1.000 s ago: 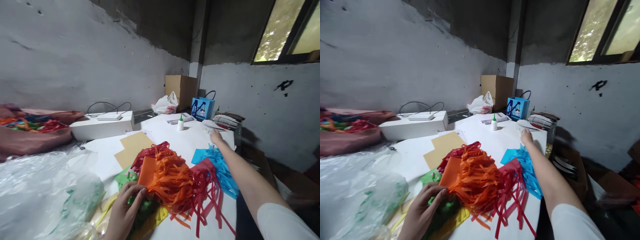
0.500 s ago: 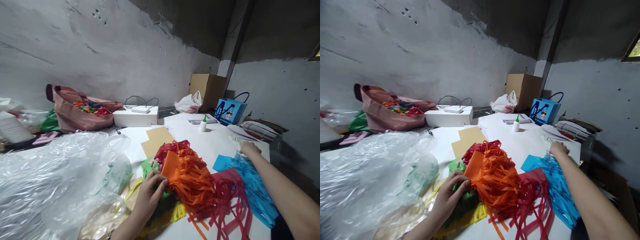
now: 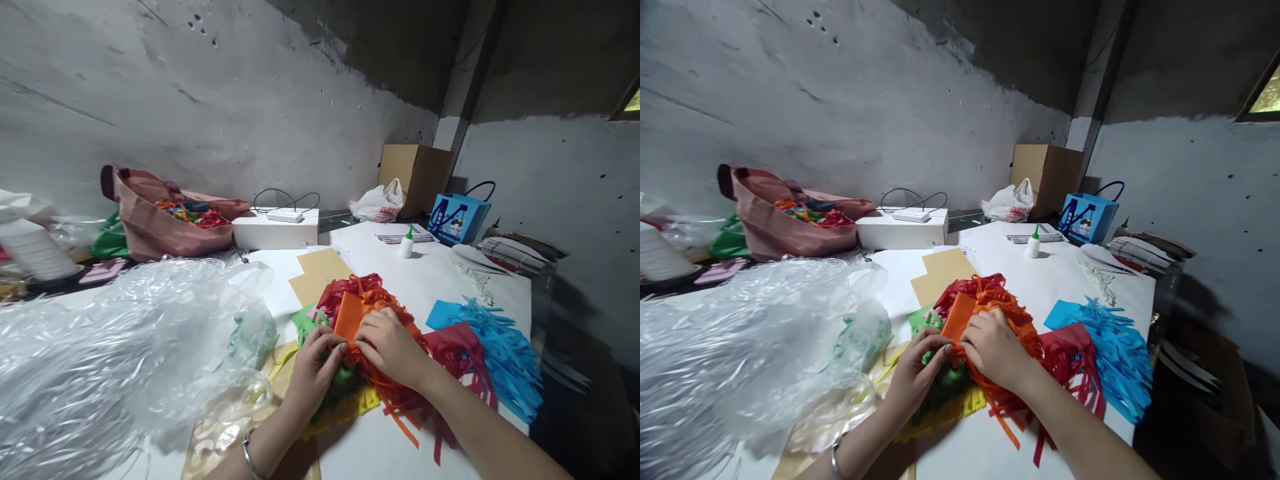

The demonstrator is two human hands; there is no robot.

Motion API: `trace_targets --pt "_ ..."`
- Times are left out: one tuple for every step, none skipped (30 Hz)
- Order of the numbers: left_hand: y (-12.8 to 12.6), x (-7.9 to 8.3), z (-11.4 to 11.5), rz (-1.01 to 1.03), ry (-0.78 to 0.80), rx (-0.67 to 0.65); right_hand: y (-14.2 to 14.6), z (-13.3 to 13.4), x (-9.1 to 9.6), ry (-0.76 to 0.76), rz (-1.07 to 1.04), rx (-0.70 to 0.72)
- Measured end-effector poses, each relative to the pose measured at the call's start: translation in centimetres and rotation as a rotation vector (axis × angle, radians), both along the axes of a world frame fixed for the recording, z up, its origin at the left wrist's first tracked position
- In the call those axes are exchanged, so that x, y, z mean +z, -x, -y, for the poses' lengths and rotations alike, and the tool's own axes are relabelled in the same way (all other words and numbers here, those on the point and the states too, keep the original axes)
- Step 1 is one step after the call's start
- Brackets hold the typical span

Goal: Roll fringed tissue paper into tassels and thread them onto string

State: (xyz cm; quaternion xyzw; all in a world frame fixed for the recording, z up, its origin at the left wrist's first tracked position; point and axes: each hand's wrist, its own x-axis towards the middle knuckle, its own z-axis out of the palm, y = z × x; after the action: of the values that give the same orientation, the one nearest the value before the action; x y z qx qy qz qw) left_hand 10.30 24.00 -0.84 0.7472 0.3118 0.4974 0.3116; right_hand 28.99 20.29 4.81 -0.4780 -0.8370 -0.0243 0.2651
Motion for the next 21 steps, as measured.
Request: trace_targets --pt "0.0 0.0 0.0 0.004 -0.003 -0.001 -0.1 0.0 -0.1 -0.005 -0.022 -0.016" --pt "0.0 0.1 0.0 0.006 -0.006 -0.001 -0.1 0.1 -0.2 -0.008 -0.045 -0.029" --pt "-0.1 0.1 0.0 0.008 -0.008 -0.001 -0.1 0.2 -0.2 -0.011 -0.069 -0.039" --pt "-0.1 0.1 0.1 0.008 -0.011 -0.001 0.0 0.3 -0.2 -0.014 -0.091 -0.045" --pt "-0.1 0.1 0.1 0.008 -0.013 -0.001 0.0 0.5 -0.2 -0.019 -0.112 -0.048" --pt "-0.2 0.2 0.1 0.007 -0.015 -0.001 0.1 0.6 -0.2 -0.025 -0.132 -0.048" --pt "-0.2 0.2 0.1 0.007 -0.016 0.0 0.2 0.6 -0.2 -0.033 -0.149 -0.047" --pt "-0.2 0.2 0.1 0.006 -0.017 0.001 0.2 0.6 -0.2 -0.044 -0.162 -0.046" --pt "-0.2 0.2 0.1 0.006 -0.017 0.001 0.2 0.5 -0.3 -0.058 -0.173 -0.045" --pt "-0.2 0.2 0.2 0.005 -0.017 0.002 0.1 0.4 -0.3 -0.074 -0.18 -0.044" --pt "-0.3 0.3 0.2 0.006 -0.016 0.002 0.0 0.3 -0.4 -0.092 -0.185 -0.044" --pt "-0.3 0.3 0.2 0.007 -0.015 0.002 -0.1 0.2 -0.5 -0.11 -0.188 -0.043" --pt "-0.3 0.4 0.2 0.009 -0.014 0.003 -0.2 0.2 -0.5 -0.13 -0.19 -0.04" --pt "-0.3 0.4 0.3 0.011 -0.011 0.005 -0.3 0.3 -0.6 -0.149 -0.191 -0.036" --pt "-0.4 0.5 0.3 0.013 -0.009 0.007 -0.4 0.4 -0.6 -0.168 -0.192 -0.032" --pt "-0.4 0.5 0.3 0.016 -0.006 0.009 -0.5 0.7 -0.6 -0.185 -0.195 -0.025" --pt "-0.5 0.6 0.4 0.017 -0.003 0.01 -0.6 1.0 -0.5 -0.198 -0.191 -0.015" --pt "-0.5 0.6 0.4 0.019 0.0 0.011 -0.7 1.3 -0.4 -0.206 -0.175 -0.005" --pt "-0.5 0.7 0.4 0.02 0.001 0.012 -0.7 1.6 -0.3 -0.207 -0.144 0.001" --pt "-0.5 0.7 0.4 0.021 0.002 0.013 -0.7 1.9 -0.1 -0.204 -0.108 -0.001" --pt "-0.5 0.7 0.4 0.022 0.003 0.013 -0.6 2.0 0.1 -0.197 -0.062 -0.008"
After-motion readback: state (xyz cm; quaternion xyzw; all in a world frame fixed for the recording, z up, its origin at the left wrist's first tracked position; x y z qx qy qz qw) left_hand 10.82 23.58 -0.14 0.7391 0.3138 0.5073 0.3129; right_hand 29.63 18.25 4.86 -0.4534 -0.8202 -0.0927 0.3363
